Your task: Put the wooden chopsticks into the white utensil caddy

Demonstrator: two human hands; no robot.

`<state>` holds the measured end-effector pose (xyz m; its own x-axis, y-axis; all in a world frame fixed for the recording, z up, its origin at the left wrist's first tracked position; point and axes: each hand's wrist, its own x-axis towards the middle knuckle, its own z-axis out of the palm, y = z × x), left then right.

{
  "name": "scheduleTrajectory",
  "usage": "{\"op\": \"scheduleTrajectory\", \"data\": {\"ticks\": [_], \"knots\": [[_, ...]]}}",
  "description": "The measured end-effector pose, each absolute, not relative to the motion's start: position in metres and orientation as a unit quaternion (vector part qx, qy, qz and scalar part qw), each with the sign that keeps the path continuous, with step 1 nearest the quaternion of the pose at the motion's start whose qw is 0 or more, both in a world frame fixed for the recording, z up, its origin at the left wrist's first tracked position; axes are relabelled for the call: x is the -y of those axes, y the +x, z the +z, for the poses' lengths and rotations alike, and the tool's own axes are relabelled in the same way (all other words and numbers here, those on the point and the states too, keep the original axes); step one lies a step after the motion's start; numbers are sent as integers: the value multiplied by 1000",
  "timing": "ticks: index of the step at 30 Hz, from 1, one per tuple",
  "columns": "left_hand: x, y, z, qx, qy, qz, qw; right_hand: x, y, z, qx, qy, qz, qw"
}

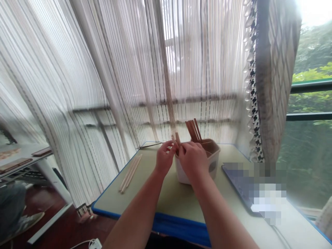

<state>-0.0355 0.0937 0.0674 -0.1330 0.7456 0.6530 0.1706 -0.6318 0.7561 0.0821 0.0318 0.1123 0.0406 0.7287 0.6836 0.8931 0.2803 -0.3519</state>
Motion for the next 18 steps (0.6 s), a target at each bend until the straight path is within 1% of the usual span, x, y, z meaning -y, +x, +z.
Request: {"op": "scheduleTrajectory", "data": {"ticks": [4, 9, 18], "knots": [[-96, -33, 65, -347, 609, 667, 254, -31, 85, 112, 658, -622, -115, 409], [-96, -31, 64, -328, 564, 684, 327, -30, 86, 111, 654, -642, -112, 384], [-97, -29, 68, -317, 582, 670, 334, -27, 84, 114, 641, -667, -85, 369]]}}
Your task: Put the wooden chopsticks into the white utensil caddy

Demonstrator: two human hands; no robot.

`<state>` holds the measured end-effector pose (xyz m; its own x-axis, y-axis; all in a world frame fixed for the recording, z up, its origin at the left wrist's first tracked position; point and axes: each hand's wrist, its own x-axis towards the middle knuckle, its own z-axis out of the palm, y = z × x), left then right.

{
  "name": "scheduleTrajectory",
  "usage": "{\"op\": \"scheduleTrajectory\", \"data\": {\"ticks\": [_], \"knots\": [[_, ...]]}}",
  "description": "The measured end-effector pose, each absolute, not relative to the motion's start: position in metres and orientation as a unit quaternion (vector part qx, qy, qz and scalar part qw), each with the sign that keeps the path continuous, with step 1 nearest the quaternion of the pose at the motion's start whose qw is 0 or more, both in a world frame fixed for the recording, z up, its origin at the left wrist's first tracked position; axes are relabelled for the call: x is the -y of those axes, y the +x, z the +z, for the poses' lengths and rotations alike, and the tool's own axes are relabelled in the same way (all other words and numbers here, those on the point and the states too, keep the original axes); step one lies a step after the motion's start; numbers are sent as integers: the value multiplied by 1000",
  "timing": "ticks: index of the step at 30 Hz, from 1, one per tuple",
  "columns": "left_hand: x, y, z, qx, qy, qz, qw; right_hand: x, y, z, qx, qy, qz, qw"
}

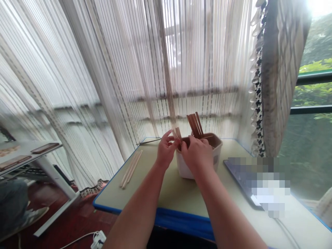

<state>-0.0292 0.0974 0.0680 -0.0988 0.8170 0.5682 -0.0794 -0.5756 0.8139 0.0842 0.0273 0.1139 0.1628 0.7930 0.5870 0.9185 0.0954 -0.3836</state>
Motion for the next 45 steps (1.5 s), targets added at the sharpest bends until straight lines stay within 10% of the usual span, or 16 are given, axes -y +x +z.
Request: {"op": "scheduleTrajectory", "data": {"ticks": [26, 45], "knots": [[-90, -33, 70, -393, 588, 689, 159, -30, 86, 110, 703, -605, -49, 370], [-89, -32, 76, -331, 611, 669, 264, -26, 88, 114, 732, -604, -34, 312]]}}
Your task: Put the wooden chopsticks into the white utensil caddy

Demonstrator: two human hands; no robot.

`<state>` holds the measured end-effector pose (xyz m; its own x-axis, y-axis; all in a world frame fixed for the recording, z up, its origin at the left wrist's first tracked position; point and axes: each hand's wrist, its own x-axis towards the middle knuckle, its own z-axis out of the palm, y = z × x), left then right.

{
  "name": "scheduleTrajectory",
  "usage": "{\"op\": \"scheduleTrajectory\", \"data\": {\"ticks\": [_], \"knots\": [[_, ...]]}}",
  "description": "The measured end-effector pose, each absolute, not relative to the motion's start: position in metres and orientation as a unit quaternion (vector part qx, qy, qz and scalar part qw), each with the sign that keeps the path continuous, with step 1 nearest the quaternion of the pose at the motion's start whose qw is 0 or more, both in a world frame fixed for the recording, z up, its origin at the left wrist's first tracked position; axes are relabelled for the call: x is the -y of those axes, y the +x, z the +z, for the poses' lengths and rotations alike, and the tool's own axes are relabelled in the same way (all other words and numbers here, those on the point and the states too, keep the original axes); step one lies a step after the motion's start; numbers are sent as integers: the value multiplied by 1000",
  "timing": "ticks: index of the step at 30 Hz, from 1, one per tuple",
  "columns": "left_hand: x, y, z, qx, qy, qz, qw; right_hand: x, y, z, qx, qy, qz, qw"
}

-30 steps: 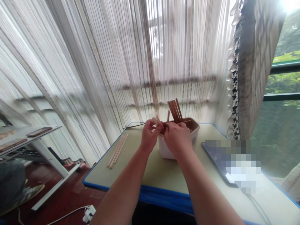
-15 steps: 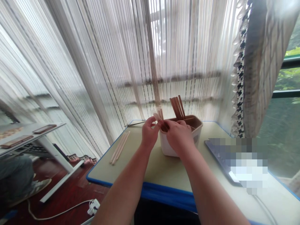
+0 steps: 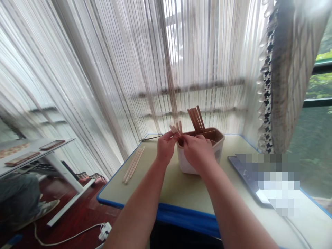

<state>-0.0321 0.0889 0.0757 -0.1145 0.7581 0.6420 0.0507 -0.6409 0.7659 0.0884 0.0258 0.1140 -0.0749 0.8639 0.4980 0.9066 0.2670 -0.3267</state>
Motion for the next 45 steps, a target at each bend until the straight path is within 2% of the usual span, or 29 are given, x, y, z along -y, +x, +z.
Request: {"op": "scheduleTrajectory", "data": {"ticks": [12, 22, 29, 39, 45], "knots": [[-89, -32, 75, -336, 582, 696, 252, -33, 90, 110, 683, -609, -36, 402], [-90, -32, 71, -346, 595, 685, 238, -35, 89, 107, 664, -602, -48, 440], [-87, -30, 69, -358, 583, 700, 206, -31, 90, 108, 694, -592, -42, 407], [-79, -34, 66, -404, 590, 695, 76, -28, 85, 107, 719, -581, -95, 370], [-70, -47, 62, -408, 659, 631, -25, -25, 79, 104, 705, -559, -121, 419]]}}
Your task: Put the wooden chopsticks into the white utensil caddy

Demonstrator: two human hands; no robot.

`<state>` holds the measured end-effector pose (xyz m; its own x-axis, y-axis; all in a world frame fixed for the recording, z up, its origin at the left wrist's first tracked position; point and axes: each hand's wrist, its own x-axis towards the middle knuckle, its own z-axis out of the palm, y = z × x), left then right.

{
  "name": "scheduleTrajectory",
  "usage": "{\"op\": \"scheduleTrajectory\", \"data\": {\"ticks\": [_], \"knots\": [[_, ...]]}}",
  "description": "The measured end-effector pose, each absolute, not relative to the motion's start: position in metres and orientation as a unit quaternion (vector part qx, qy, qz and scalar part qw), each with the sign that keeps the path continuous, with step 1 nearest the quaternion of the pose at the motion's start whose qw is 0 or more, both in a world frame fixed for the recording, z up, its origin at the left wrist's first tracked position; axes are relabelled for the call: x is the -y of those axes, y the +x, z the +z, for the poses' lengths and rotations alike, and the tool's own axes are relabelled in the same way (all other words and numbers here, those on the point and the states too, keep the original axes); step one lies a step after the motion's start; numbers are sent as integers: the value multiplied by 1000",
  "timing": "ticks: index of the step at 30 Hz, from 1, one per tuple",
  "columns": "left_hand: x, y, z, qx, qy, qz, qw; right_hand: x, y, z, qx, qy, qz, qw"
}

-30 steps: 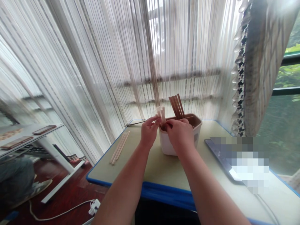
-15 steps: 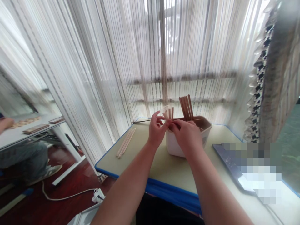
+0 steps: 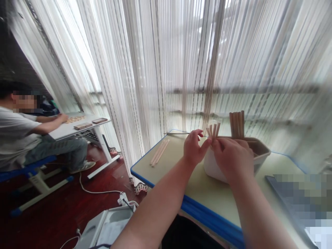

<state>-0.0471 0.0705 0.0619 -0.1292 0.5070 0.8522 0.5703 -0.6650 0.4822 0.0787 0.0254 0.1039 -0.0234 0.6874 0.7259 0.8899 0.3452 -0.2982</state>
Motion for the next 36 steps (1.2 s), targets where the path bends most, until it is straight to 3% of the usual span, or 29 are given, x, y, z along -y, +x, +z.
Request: {"op": "scheduleTrajectory", "data": {"ticks": [6, 11, 18, 25, 36], "knots": [[-72, -71, 68, 511, -641, -555, 143, -21, 75, 101, 659, -480, -155, 558], [-59, -104, 61, 725, -566, -342, 191, -12, 54, 82, 695, -326, -182, 614], [-38, -136, 13, 819, -520, -201, 132, -22, 8, 32, 783, -275, 18, 557], [-41, -136, 15, 840, -490, -202, 114, -53, 3, 10, 756, -365, 210, 501], [-40, -132, 15, 826, -513, -192, 131, -61, 12, 7, 756, -401, 260, 447]]}}
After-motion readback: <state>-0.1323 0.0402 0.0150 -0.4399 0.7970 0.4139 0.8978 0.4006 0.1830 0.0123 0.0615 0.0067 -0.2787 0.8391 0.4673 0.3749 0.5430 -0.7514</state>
